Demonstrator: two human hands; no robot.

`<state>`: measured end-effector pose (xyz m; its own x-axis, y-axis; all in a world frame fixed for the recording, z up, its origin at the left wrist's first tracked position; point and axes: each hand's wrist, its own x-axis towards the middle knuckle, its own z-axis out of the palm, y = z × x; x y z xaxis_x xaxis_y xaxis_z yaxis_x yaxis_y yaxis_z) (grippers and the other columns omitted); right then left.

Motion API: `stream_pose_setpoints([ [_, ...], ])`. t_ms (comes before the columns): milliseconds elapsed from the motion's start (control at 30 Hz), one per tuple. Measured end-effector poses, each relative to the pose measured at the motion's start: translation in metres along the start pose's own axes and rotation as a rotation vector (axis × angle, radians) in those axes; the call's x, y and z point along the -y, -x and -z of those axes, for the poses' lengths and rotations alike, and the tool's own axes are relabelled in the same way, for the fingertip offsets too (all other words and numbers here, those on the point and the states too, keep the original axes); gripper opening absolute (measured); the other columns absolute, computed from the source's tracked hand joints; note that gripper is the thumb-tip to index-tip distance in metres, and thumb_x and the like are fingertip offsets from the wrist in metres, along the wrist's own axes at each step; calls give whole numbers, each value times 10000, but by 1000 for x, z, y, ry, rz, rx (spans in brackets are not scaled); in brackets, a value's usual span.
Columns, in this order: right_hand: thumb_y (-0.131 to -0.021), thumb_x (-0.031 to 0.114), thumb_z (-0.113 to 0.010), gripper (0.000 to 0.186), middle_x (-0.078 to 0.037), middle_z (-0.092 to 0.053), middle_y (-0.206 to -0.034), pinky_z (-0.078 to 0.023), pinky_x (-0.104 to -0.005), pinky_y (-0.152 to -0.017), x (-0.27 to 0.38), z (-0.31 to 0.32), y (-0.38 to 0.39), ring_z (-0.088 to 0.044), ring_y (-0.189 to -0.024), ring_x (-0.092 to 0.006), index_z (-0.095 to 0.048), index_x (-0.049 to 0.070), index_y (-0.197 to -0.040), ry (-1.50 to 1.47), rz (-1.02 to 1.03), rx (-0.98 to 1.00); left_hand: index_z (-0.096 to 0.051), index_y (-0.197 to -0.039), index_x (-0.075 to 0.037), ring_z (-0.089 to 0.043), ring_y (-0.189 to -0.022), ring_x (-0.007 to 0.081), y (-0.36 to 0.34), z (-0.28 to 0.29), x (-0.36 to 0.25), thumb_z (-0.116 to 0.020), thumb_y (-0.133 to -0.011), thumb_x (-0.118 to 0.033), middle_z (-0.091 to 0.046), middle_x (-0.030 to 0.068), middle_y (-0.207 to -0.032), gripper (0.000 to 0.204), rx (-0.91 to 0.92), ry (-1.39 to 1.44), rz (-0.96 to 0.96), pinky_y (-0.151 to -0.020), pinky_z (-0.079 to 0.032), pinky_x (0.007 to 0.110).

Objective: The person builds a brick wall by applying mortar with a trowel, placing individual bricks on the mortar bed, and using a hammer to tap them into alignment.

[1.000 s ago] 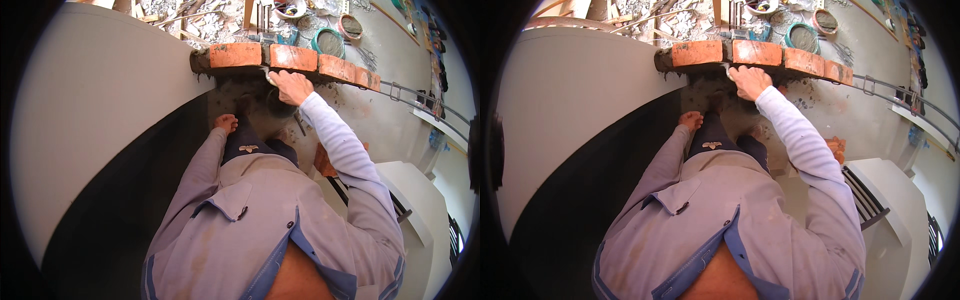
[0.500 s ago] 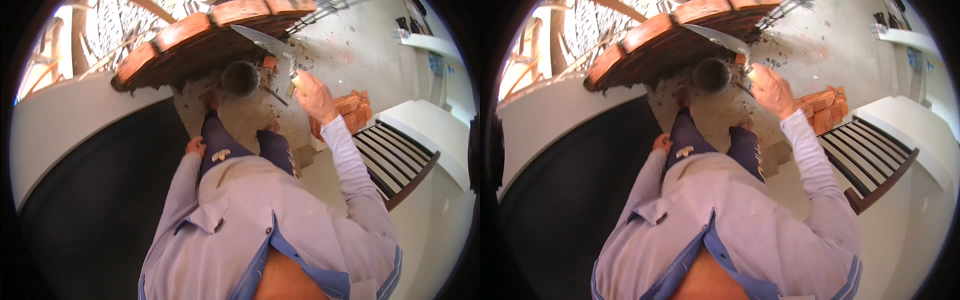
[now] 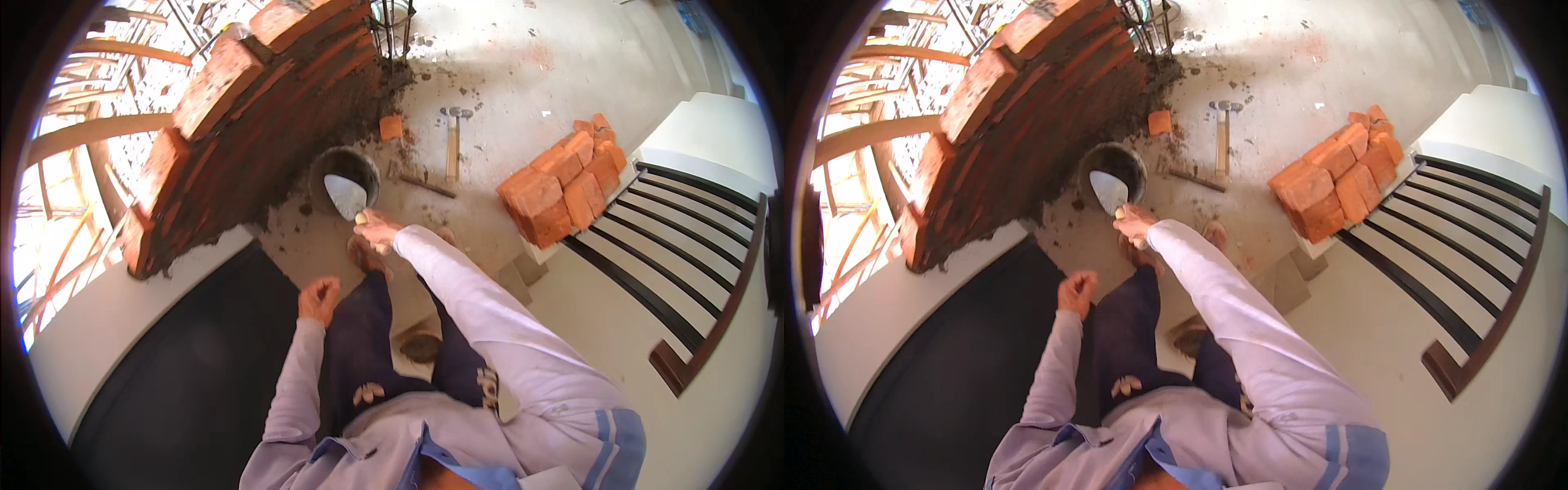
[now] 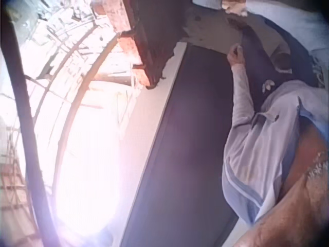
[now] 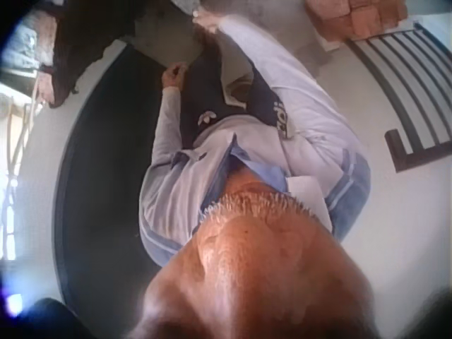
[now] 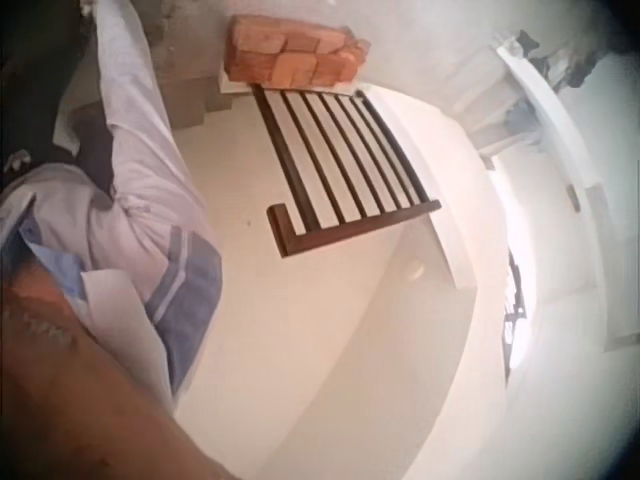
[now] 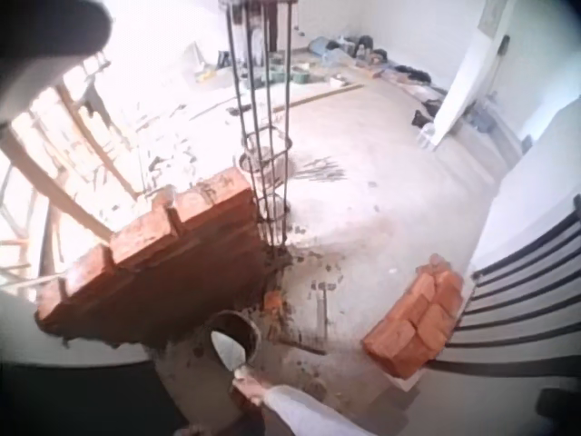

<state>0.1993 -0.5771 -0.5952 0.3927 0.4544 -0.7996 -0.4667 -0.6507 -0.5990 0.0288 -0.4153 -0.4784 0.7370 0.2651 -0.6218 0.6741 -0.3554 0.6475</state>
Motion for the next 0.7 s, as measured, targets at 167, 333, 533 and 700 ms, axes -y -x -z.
stream_pose_setpoints([
  [167, -872, 290, -616, 537, -127, -589, -956, -519, -359, -625, -84, 3, -122, -633, -768, -218, -400, 14, -1279, 37, 194, 9, -648, -1037, -42, -629, -776, 163, -269, -66, -98, -610, -873, -165, -667, 92, -841, 208, -24, -70, -544, -730, -497, 300],
  [333, -934, 398, -531, 560, -108, -608, -1041, -557, -333, -675, -130, 41, -136, -628, -839, -193, -415, 41, -1350, -263, 77, 388, -562, -1234, -53, -612, -1076, 225, -449, -142, -68, -554, -863, -41, -628, 139, -1178, 372, 167, -228, -202, -895, -474, 332],
  [533, -824, 177, -628, 268, -218, -610, -1065, -494, -458, -765, -304, 186, -187, -601, -909, -400, -579, -4, -1015, 514, 68, -554, -392, -1402, -113, -365, -1335, 267, -530, -221, -44, -671, -800, -79, -385, 119, -1449, 665, 257, -699, -219, -1068, -340, 370],
  [700, -784, 179, -669, 333, -185, -593, -959, -471, -476, -774, -290, 180, -202, -579, -896, -377, -504, 36, -1035, 663, 408, -619, -305, -1452, -135, -370, -1345, 297, -556, -243, -5, -730, -810, -190, -370, 138, -1466, 772, 146, -1124, -406, -1085, -343, 386],
])
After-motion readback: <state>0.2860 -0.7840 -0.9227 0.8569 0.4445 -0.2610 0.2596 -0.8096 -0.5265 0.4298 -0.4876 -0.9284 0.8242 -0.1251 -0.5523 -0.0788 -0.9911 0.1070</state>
